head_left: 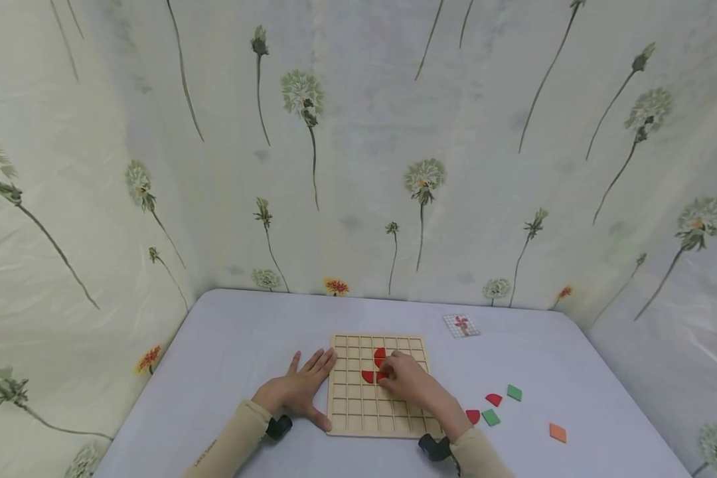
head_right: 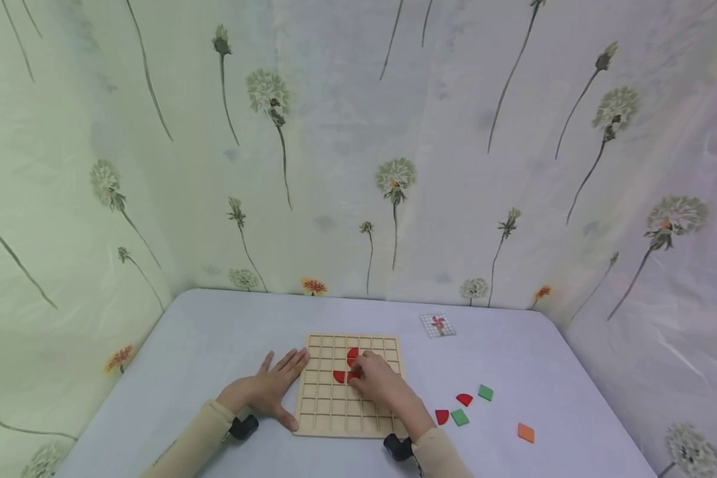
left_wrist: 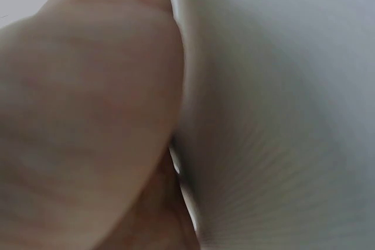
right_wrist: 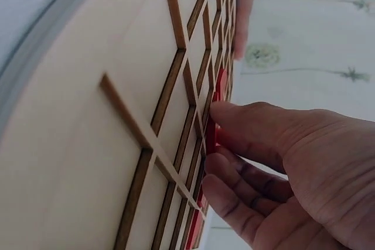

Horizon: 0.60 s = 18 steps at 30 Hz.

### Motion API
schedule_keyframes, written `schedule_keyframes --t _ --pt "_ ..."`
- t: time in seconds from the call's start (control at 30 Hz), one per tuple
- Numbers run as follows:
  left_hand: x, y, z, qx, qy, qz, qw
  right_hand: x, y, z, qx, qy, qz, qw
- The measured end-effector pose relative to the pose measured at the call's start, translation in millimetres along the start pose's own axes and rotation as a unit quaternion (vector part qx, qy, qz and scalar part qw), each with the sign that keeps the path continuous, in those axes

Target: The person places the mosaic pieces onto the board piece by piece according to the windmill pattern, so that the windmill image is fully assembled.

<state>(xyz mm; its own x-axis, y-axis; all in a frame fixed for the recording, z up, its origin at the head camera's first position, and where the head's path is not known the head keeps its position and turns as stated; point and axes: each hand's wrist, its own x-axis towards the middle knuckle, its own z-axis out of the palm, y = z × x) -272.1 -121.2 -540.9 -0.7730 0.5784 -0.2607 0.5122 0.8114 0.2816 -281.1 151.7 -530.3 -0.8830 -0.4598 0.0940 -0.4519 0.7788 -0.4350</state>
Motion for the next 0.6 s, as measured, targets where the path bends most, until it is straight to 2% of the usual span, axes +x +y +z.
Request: schedule_keyframes --t 0.2,0.6 --pt "-0.4 -0.4 0.8 0.002 0.005 0.002 1.0 -0.5 -3.1 -1.7 -0.004 0.003 -0.01 1.0" --pt "2.1 1.5 1.4 0.004 0.002 -0.01 0.9999 -1.0 -3.3 -1.4 0.001 -0.003 0.011 1.0"
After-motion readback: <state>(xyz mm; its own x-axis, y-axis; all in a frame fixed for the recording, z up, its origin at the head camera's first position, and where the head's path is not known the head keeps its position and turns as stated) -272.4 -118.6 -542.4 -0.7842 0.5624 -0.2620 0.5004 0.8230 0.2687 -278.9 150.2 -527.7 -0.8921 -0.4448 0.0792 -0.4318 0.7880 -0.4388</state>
